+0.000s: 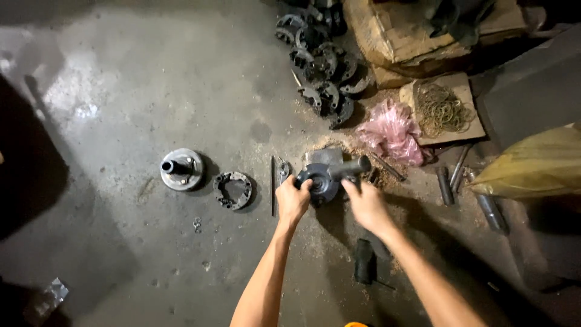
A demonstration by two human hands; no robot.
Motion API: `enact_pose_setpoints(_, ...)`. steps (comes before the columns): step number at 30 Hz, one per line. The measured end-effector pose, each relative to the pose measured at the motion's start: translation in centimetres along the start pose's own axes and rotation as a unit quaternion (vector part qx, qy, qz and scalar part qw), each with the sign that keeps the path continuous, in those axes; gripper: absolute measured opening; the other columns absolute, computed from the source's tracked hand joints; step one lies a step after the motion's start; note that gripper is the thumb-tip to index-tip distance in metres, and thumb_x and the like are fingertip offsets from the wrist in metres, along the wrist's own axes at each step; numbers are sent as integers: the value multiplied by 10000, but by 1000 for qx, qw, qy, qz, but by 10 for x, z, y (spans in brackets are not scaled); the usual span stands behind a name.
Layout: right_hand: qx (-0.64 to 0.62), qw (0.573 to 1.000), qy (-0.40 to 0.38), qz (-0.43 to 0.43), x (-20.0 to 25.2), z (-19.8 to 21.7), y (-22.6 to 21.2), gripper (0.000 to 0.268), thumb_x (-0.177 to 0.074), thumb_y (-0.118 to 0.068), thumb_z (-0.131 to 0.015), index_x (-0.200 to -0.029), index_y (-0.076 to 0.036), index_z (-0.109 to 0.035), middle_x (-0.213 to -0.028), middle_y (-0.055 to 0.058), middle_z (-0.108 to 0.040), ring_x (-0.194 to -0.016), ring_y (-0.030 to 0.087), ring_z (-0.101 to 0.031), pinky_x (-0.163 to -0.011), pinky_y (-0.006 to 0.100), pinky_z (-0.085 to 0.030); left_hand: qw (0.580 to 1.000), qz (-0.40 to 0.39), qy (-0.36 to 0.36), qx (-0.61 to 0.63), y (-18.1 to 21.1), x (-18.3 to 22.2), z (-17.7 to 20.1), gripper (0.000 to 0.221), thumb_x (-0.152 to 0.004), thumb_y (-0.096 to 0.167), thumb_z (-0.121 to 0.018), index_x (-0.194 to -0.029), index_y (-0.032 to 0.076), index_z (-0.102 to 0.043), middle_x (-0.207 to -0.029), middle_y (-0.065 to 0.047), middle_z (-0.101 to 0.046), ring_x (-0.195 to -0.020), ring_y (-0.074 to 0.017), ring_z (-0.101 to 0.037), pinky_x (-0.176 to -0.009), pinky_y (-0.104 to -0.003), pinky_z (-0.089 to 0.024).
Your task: Disassembling and inspecting motorcycle clutch and mechanical components on a workshop floor.
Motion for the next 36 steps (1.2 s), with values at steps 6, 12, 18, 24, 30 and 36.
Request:
enact_pose_setpoints(6,108,989,-66,-77,58,47,40,328,-989,-355,-601,-1139,-93,-730,-563,6,-572,-376,107,-410,-333,250,-343,998,-37,42,26,8,10,6,271,-837,223,-753,-857,-32,-661,-735,-167,-698,-610,-301,-614,-650,-404,-541)
enact_pose_setpoints(12,251,966,59,10,64,61,171,295,-912,-188,-698,-1067,43,-599,-796,124,-717,-393,147,-588,-303,260,-487,1000,-6,16,-3,13,9,8,298,-861,243,-738,-860,-46,-666,-739,-169,-708,-602,-274,-641,-631,-399,-559)
enact_pose_setpoints(18,147,981,60,108,38,34,93,598,-834,-182,-778,-1391,-75,-587,-1264,184,-526,-941,244,-595,-738,347,-610,999,-23,29,-8,11,8,5,331,-848,269,-742,-818,-46,-645,-717,-176,-683,-619,-297,-619,-659,-410,-548)
enact_pose_setpoints(24,91,976,-36,195,-28,4,-48,468,-915,-46,-679,-1348,-222,-701,-1007,117,-692,-918,289,-699,-853,422,-564,999,32,-9,3,-17,-7,-11,324,-841,357,-800,-878,44,-724,-796,-211,-731,-846,-419,-737,-680,-509,-544)
enact_pose_setpoints(30,77,958,-75,266,-72,-42,18,368,-833,-2,-721,-1156,-161,-797,-927,101,-718,-877,288,-701,-872,407,-564,904,149,-95,389,-13,44,-12,269,-905,205,-798,-819,13,-629,-631,-62,-569,-510,-181,-621,-481,-370,-619)
enact_pose_setpoints(36,22,973,-4,231,-6,-26,44,269,-786,-108,-824,-1030,-216,-782,-953,19,-770,-953,242,-752,-853,361,-593,805,194,-132,545,-49,100,-2,247,-981,201,-719,-932,-19,-618,-770,-166,-678,-654,-286,-736,-596,-429,-669)
Point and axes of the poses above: each hand's wrist, its own x-axis away from the middle knuckle, its own z-axis out of the back of the hand, y = z × x, the point moved 9 cm from there along -x, towards the middle knuckle
